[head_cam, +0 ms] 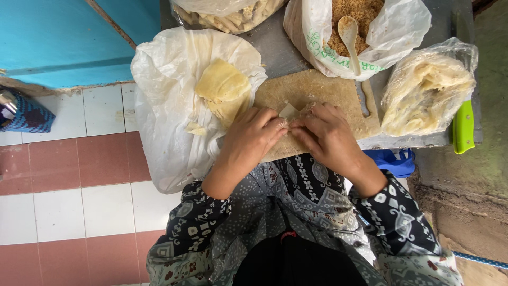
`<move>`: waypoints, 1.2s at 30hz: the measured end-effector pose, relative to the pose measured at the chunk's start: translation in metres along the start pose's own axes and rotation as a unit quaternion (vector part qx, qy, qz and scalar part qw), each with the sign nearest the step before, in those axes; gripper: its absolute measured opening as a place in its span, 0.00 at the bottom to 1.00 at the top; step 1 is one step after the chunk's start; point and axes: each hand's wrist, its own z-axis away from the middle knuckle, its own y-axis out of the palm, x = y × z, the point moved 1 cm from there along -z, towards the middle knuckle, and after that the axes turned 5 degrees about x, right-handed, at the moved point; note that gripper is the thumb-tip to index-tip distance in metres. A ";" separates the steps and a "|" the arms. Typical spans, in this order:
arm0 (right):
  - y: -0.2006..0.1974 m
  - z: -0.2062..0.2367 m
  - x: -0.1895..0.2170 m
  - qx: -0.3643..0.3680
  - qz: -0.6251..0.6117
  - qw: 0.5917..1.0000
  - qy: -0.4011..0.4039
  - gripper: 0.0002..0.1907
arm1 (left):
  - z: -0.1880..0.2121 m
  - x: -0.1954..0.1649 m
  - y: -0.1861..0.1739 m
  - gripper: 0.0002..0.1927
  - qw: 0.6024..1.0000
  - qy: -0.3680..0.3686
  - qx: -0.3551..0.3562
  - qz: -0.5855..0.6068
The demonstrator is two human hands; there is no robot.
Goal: The person sits at a low table and cuts a round of dough into smaller pieces with a knife on a wooden board. They then fold each piece of dough by hand around a filling, dip the folded pieces into a bag of brown sugar, and set the finished pieces aside while repeating the process.
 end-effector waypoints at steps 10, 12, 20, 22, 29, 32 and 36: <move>0.006 -0.007 -0.006 0.013 -0.055 0.986 0.156 0.03 | -0.018 -0.004 0.014 0.07 0.988 -0.154 -0.005 0.022; 0.006 -0.008 -0.005 0.010 -0.089 0.978 0.191 0.05 | -0.022 -0.003 0.016 0.06 0.989 -0.146 -0.004 0.027; 0.004 0.002 0.001 0.004 0.030 0.999 0.041 0.13 | 0.000 0.000 0.011 0.13 0.999 -0.031 0.036 -0.020; 0.007 0.004 -0.002 0.005 0.025 0.998 0.052 0.14 | 0.002 -0.001 0.014 0.12 0.997 -0.045 0.039 -0.041; 0.018 0.016 0.009 -0.005 0.231 0.973 -0.007 0.16 | 0.012 -0.038 0.029 0.21 0.963 -0.099 0.010 -0.250; 0.024 0.020 0.019 -0.021 0.267 0.963 0.010 0.17 | 0.016 -0.048 0.032 0.26 0.962 -0.138 -0.008 -0.234; 0.026 0.019 0.022 0.020 0.298 0.953 0.060 0.26 | 0.013 -0.047 0.034 0.31 0.953 -0.169 0.029 -0.249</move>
